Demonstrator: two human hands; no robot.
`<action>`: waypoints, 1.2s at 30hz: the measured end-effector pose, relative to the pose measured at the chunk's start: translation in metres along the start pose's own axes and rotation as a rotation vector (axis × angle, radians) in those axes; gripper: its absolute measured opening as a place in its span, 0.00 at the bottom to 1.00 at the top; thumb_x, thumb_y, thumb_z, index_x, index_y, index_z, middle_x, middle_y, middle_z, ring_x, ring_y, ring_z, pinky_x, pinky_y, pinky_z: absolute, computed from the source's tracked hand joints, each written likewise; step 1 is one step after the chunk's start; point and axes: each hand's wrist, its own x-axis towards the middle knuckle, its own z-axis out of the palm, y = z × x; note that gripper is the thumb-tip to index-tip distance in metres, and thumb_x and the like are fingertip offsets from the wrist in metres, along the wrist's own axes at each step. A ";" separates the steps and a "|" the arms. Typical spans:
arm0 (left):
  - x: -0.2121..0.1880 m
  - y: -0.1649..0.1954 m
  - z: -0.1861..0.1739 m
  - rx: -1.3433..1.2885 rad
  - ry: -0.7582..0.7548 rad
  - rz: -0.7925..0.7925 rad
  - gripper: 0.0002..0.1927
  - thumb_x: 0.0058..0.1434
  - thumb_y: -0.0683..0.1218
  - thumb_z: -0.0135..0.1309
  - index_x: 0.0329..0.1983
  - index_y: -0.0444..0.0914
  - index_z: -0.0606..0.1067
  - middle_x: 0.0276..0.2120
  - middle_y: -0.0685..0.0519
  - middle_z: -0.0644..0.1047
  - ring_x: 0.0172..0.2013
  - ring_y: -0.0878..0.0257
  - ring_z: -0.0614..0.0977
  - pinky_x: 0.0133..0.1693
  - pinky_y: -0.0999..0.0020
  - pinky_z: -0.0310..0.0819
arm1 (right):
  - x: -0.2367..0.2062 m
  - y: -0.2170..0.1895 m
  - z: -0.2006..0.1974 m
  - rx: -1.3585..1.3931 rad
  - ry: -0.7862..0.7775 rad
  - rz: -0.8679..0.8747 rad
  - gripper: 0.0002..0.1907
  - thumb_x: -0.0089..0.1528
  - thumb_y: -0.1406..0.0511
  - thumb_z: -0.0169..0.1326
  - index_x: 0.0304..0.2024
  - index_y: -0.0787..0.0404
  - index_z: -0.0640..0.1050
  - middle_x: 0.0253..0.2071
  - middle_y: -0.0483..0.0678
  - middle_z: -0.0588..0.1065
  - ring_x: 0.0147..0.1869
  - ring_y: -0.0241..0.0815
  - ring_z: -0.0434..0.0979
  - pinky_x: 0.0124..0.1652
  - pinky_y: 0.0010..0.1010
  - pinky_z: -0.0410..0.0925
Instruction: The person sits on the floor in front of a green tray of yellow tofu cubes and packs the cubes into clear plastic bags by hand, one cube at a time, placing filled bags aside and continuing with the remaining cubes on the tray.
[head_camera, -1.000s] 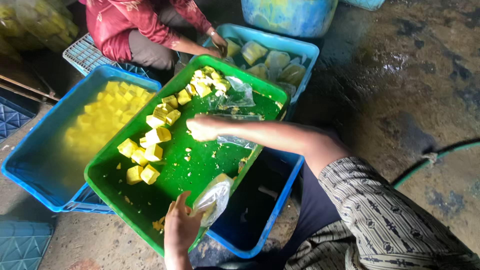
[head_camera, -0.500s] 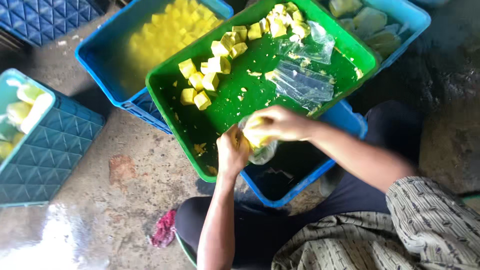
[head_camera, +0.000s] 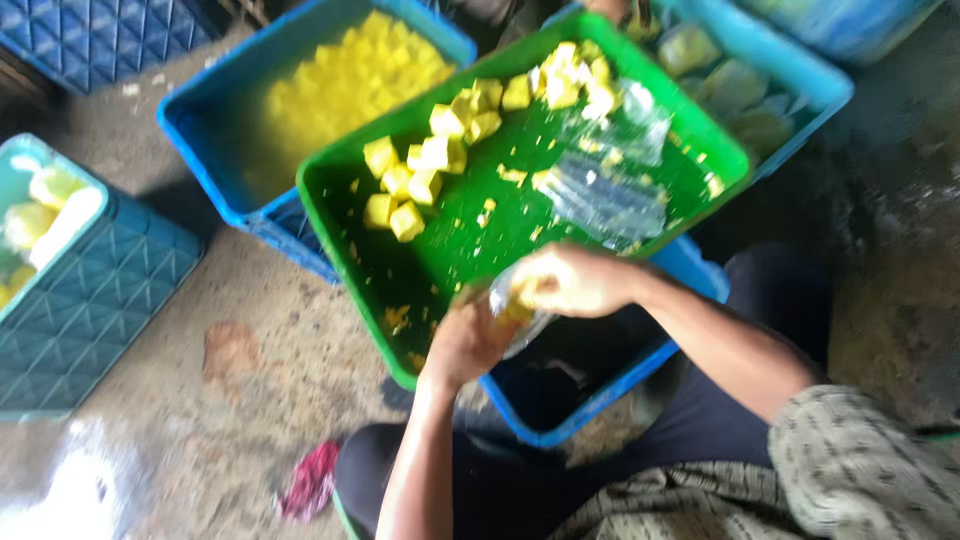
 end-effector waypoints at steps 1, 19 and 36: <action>0.001 -0.002 0.002 -0.117 -0.130 -0.062 0.22 0.57 0.52 0.63 0.47 0.32 0.75 0.37 0.36 0.79 0.39 0.37 0.81 0.40 0.49 0.76 | 0.014 0.005 -0.018 0.066 0.033 0.030 0.13 0.62 0.66 0.57 0.46 0.67 0.79 0.38 0.53 0.80 0.36 0.42 0.79 0.32 0.32 0.75; 0.006 0.020 -0.004 -0.072 -0.265 -0.273 0.25 0.57 0.47 0.62 0.57 0.33 0.73 0.45 0.35 0.82 0.47 0.45 0.84 0.47 0.59 0.79 | 0.166 0.087 -0.062 -1.083 0.599 -0.075 0.28 0.58 0.65 0.54 0.62 0.59 0.69 0.63 0.58 0.68 0.65 0.58 0.69 0.60 0.49 0.65; 0.012 -0.002 0.004 0.013 -0.326 -0.257 0.32 0.53 0.48 0.66 0.56 0.26 0.70 0.40 0.33 0.81 0.43 0.42 0.85 0.47 0.58 0.80 | 0.215 0.087 -0.039 -0.724 0.543 -0.024 0.35 0.48 0.68 0.63 0.59 0.54 0.72 0.68 0.67 0.52 0.72 0.68 0.56 0.64 0.52 0.61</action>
